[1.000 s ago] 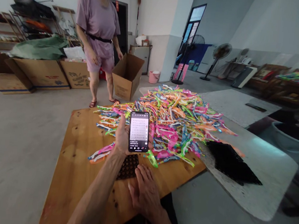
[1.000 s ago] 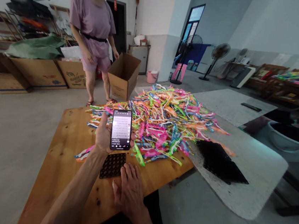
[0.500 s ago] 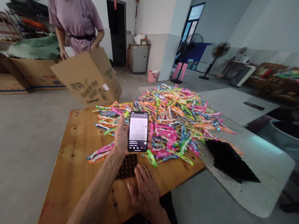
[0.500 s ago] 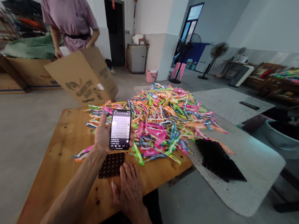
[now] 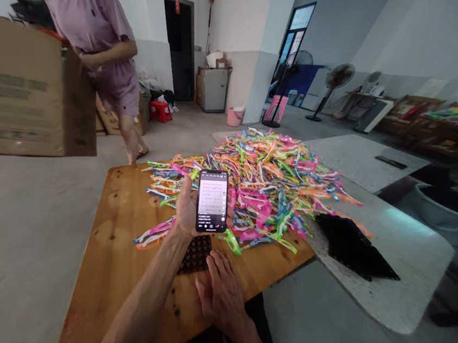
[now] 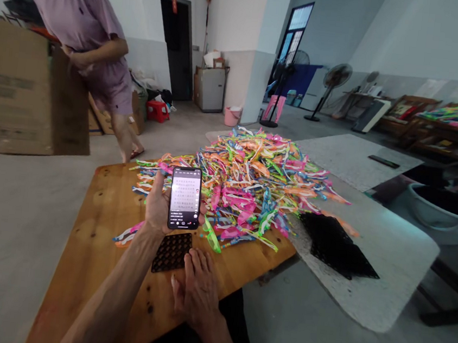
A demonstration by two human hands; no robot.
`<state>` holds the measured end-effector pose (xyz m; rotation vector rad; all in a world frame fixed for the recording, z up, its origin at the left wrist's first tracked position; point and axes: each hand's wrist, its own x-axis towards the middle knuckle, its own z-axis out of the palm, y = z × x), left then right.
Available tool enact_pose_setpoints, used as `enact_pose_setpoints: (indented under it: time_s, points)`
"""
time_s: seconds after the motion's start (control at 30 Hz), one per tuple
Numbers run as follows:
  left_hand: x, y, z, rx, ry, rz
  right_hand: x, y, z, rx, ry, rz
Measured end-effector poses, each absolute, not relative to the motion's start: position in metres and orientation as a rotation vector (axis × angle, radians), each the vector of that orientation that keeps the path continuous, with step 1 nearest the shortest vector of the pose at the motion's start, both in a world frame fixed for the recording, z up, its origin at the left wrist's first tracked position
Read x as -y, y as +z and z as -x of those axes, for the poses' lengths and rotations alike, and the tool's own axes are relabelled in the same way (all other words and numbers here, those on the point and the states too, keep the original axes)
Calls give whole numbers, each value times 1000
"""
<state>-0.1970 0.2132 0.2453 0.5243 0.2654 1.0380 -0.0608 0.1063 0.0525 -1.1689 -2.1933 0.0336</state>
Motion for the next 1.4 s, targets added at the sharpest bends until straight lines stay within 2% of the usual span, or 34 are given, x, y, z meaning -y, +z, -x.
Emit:
enact_pose_setpoints:
  time_s: [0.93, 1.4]
  points:
    - [-218, 232, 201, -280, 1056, -608, -107, 68, 60, 2264, 145, 1169]
    - [-223, 223, 203, -253, 1023, -612, -107, 57, 59, 2237, 125, 1118]
